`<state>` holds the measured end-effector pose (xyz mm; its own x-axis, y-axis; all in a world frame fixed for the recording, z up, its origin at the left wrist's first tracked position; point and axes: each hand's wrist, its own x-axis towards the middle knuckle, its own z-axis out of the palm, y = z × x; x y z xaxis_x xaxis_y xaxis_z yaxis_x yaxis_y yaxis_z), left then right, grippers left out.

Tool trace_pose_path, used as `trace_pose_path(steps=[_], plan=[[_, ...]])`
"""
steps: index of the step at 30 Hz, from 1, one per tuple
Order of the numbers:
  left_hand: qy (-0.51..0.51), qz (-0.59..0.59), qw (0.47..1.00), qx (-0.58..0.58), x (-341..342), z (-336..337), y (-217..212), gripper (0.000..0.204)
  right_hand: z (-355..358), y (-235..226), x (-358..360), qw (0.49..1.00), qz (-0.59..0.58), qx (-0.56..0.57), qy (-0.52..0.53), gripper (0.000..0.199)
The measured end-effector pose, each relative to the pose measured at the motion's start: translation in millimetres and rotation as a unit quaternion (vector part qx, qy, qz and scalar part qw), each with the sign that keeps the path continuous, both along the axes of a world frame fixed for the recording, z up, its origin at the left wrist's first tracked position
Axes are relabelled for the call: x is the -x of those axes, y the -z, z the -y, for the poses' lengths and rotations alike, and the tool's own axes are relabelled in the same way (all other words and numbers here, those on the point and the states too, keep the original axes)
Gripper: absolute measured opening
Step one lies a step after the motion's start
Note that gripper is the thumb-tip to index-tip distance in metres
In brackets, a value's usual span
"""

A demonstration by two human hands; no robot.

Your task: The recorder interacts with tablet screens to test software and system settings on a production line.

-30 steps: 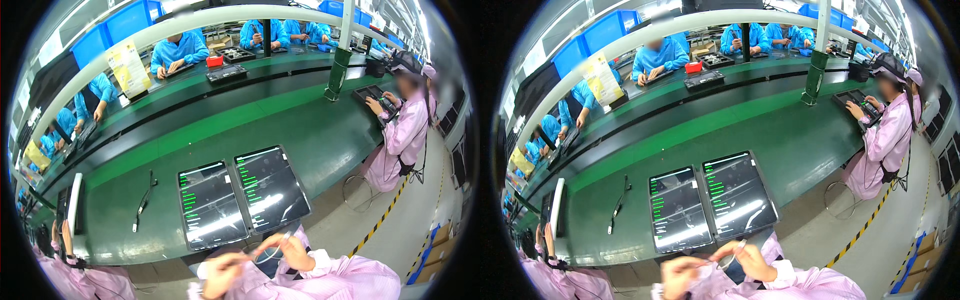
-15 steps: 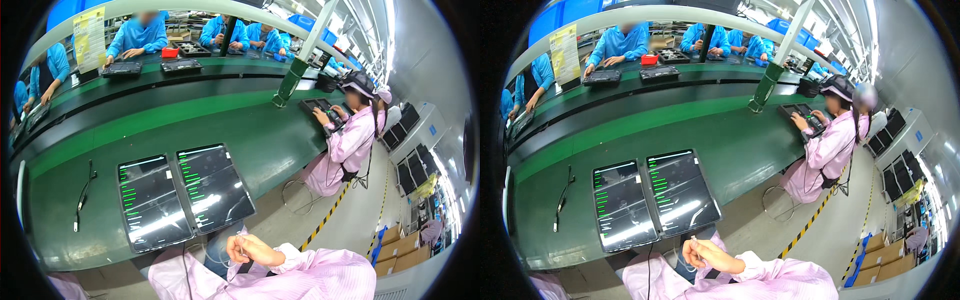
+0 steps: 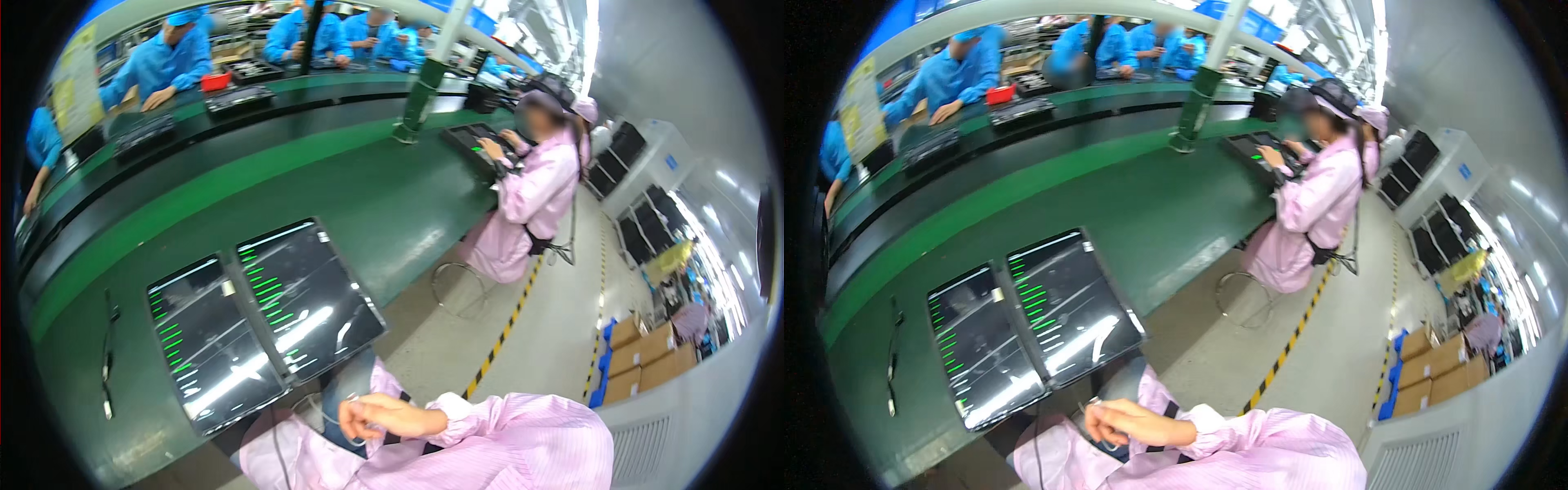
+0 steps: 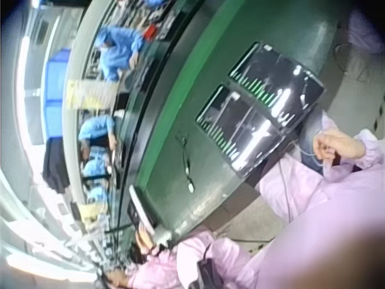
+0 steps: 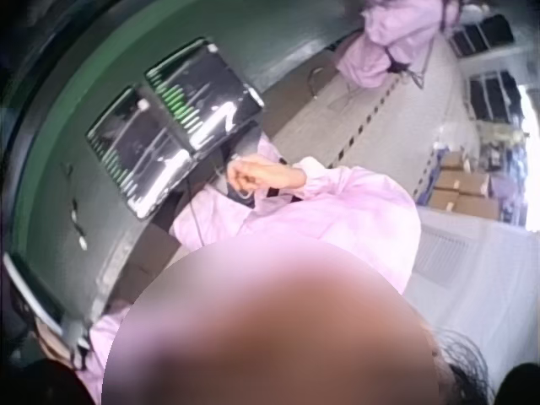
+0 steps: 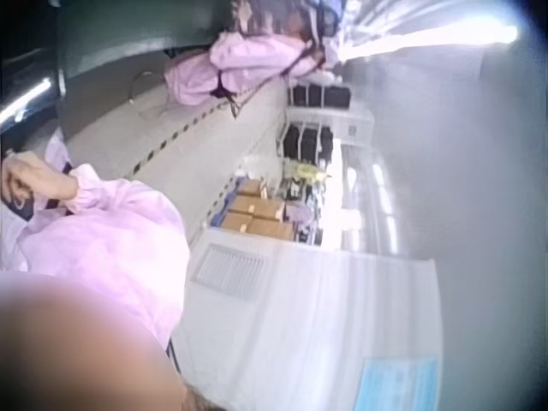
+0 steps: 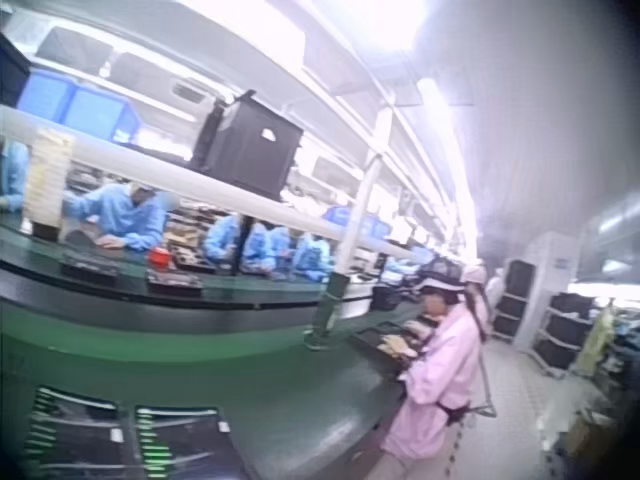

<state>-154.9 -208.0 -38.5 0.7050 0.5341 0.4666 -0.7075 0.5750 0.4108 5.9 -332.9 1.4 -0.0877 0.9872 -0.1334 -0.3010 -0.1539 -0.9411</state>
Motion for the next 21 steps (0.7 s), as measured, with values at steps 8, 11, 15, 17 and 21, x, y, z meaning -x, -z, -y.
trace_pose_path(steps=[8, 11, 15, 17, 21], plan=[[0.075, 0.079, 0.993, -0.042, -45.0, -10.5, -12.1, 0.018, 2.8, 13.7, 19.2, 0.999, -0.025, 0.001, -0.022, 0.047], [0.077, 0.088, 0.991, -0.067, -37.4, -20.3, -20.2, 0.018, 6.2, 12.1, 18.5, 0.999, -0.022, 0.009, -0.040, 0.045], [0.049, 0.103, 0.988, -0.104, -26.0, -35.2, -34.7, 0.018, 3.9, 21.0, 29.9, 0.998, -0.024, 0.002, -0.061, 0.043], [0.021, 0.104, 0.987, -0.119, -18.2, -41.9, -42.4, 0.018, -1.7, 17.9, 25.6, 0.997, -0.012, 0.003, -0.082, 0.043], [-0.006, 0.054, 0.992, -0.110, 25.5, -29.9, -49.7, 0.018, 4.0, 14.3, 22.7, 0.997, -0.015, 0.037, -0.066, 0.041]])
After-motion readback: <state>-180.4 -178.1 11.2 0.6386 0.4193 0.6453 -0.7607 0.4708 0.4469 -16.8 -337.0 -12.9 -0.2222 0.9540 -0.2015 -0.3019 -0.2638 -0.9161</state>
